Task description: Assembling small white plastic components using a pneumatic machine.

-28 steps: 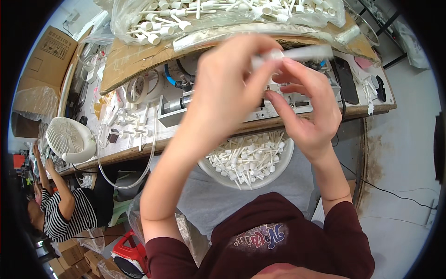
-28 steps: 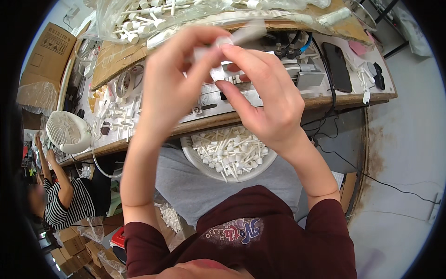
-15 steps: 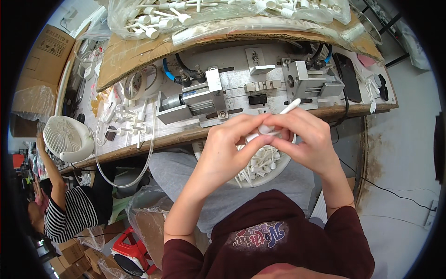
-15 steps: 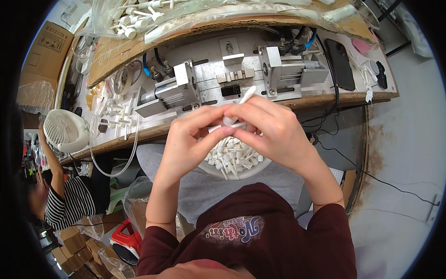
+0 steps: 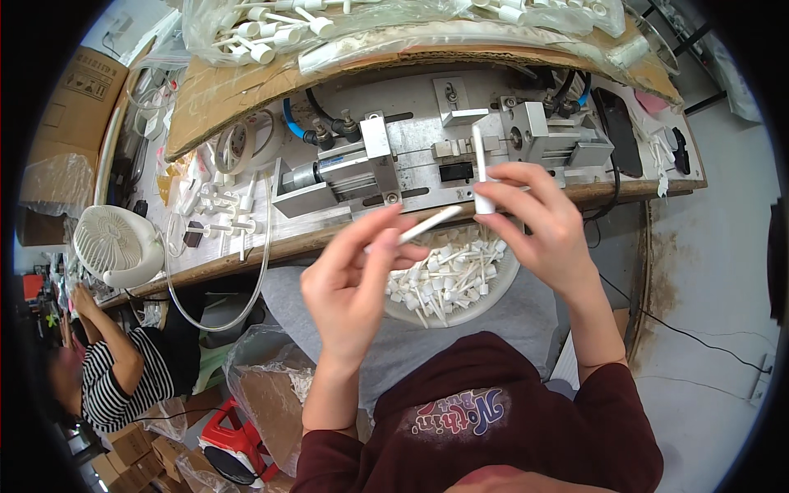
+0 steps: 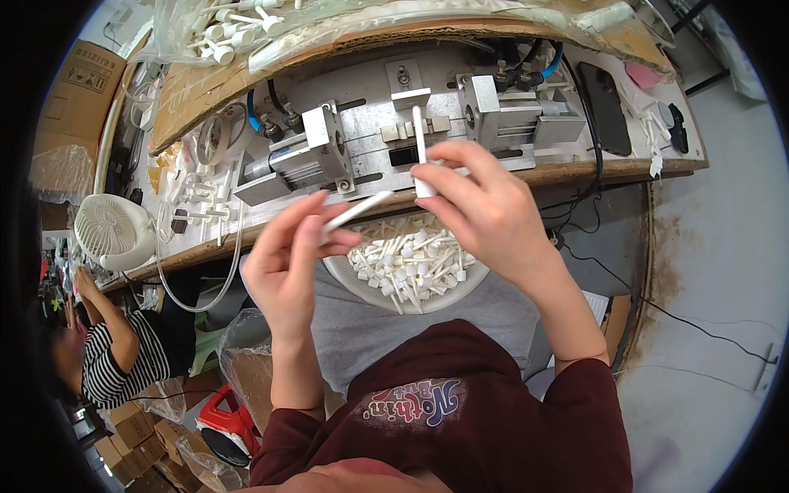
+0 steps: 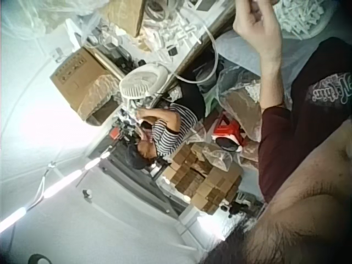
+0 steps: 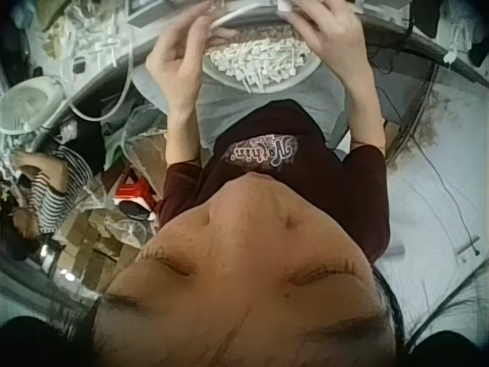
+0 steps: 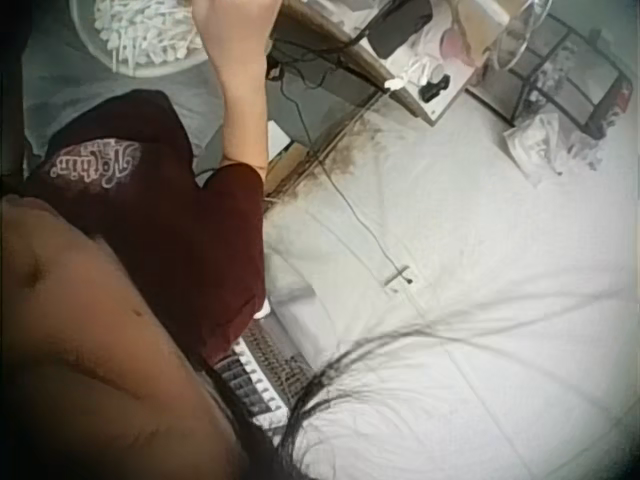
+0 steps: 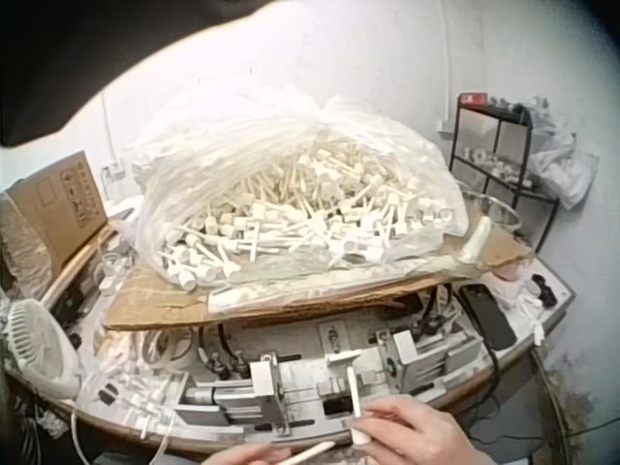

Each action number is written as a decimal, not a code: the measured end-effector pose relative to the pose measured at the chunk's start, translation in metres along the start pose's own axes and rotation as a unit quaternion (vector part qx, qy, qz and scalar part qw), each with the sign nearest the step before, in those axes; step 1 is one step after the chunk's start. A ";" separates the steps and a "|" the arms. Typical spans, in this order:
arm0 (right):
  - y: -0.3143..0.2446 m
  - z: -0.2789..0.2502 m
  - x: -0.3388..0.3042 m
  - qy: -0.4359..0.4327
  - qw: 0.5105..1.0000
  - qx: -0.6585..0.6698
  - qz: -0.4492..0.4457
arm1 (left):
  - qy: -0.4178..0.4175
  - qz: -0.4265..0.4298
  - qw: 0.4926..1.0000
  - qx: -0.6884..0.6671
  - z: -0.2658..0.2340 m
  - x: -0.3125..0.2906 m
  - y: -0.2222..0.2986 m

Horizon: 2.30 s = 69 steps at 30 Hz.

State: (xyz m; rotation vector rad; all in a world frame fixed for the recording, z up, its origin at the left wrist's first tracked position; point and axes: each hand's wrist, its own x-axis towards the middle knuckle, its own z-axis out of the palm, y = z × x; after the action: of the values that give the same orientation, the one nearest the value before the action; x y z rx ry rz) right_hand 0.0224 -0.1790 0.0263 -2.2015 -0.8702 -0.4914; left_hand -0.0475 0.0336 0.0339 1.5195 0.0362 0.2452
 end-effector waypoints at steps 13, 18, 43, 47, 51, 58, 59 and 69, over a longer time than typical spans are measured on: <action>-0.002 0.020 0.015 -0.118 0.958 -0.249 -0.078 | 0.012 0.018 0.992 -0.122 -0.001 0.000 0.014; -0.002 0.019 0.018 -0.122 0.961 -0.233 -0.079 | -0.037 0.019 0.993 -0.114 -0.008 -0.006 0.012; 0.103 -0.027 0.177 0.006 0.979 -0.205 0.008 | -0.032 0.320 0.846 0.425 0.038 0.035 -0.042; 0.107 -0.034 0.164 0.062 0.980 -0.191 -0.018 | -0.056 0.323 0.817 0.474 0.045 0.037 -0.048; 0.094 -0.046 0.157 0.085 0.986 -0.130 0.053 | -0.073 0.312 0.793 0.519 0.046 0.044 -0.043; 0.092 -0.067 0.140 0.113 0.965 0.178 0.158 | -0.092 0.268 0.809 0.515 0.048 0.045 -0.040; 0.095 -0.067 0.134 0.129 0.967 0.192 0.109 | -0.090 0.267 0.808 0.518 0.049 0.045 -0.039; -0.005 0.005 0.024 0.105 0.990 0.093 -0.009 | -0.163 -0.123 0.940 -0.273 0.046 0.029 -0.030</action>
State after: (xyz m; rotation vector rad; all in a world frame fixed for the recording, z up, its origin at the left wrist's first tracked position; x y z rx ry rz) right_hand 0.0361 -0.1621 0.0391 -1.9345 -0.7908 -0.6137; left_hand -0.0070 -0.0075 0.0108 0.9705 -0.0986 -0.1920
